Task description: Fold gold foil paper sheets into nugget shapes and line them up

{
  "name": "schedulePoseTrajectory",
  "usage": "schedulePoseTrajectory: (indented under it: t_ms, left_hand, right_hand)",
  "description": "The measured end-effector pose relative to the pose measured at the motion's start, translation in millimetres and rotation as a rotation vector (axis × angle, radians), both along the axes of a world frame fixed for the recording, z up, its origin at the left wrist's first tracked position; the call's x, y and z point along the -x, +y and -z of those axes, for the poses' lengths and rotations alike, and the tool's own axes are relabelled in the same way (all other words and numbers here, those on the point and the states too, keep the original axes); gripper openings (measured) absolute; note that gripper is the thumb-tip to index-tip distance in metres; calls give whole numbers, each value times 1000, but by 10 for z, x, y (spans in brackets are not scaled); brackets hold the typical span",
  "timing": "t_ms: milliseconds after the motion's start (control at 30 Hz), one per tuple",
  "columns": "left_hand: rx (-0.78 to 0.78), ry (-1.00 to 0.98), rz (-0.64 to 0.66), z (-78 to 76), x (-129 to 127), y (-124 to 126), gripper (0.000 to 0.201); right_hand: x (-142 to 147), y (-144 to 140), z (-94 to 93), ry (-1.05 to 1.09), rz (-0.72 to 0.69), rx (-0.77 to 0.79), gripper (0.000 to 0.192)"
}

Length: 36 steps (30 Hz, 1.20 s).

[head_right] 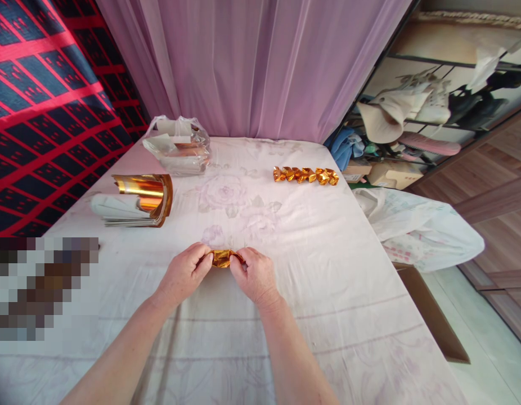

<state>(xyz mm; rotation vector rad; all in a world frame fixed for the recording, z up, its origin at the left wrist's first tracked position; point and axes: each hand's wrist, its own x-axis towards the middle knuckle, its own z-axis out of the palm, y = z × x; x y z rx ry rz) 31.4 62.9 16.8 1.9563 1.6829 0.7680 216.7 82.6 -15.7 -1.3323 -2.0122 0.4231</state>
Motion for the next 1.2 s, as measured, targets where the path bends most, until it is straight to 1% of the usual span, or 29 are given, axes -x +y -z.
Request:
schedulePoseTrajectory:
  t_ms: [100,267,433,733,933,1200]
  left_hand:
    - [2,-4,-2,7,0,5,23]
    - [18,27,-22,14,3,4,23]
    - [-16,100,-75,10,-31,-18,21]
    - [-5,224,-35,25,-59,-47,27]
    - [-54,164,-28,8,-71,-47,25]
    - [-15,101,-38,20,-69,-40,26]
  right_hand:
    - [-5,4,-17,16,-2,11,22]
    - [-23,-10,-68,49,-41,57,29]
    - [-23,-9,-46,-28,-1,21,27]
    - [-44,9,-48,-4,-5,45,28]
    - [-36,1,-59,29,-30,36,29]
    - [-42,10,-60,30,-12,41,30]
